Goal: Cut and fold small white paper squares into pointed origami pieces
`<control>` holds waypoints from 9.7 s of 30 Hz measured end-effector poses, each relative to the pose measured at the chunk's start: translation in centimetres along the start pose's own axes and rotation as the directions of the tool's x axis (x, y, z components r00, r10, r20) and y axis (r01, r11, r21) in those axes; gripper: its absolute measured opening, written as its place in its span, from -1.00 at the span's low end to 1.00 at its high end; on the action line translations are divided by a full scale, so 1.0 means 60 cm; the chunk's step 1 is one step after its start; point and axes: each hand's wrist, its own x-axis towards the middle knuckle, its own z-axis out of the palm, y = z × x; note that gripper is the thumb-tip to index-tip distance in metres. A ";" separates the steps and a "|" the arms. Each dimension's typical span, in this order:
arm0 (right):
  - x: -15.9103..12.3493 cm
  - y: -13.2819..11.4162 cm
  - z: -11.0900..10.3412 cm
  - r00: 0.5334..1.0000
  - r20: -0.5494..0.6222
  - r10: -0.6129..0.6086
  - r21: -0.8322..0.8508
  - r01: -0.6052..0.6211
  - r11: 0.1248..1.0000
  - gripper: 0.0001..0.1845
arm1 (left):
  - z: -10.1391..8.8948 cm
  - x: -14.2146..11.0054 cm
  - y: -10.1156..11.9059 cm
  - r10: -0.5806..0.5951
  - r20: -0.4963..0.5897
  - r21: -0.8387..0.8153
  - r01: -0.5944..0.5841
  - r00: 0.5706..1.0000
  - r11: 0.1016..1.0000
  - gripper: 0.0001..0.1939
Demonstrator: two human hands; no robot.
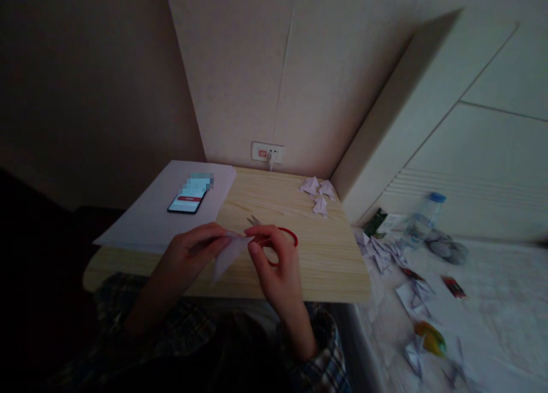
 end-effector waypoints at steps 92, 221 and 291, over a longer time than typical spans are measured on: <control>-0.013 -0.004 0.018 0.929 0.262 -0.261 -0.183 0.313 0.932 -0.56 | 0.001 -0.003 0.000 -0.042 -0.178 -0.128 0.019 0.983 0.992 -0.92; -0.024 -0.010 -0.007 0.794 0.351 -0.497 -0.379 0.606 0.700 -0.73 | -0.009 -0.013 0.019 -0.204 0.054 -0.198 0.211 0.977 0.957 -0.85; -0.012 -0.016 -0.002 0.994 -0.044 -0.101 0.025 0.103 0.994 -0.92 | -0.014 -0.027 0.024 -0.102 0.137 -0.151 0.123 0.985 0.981 -0.81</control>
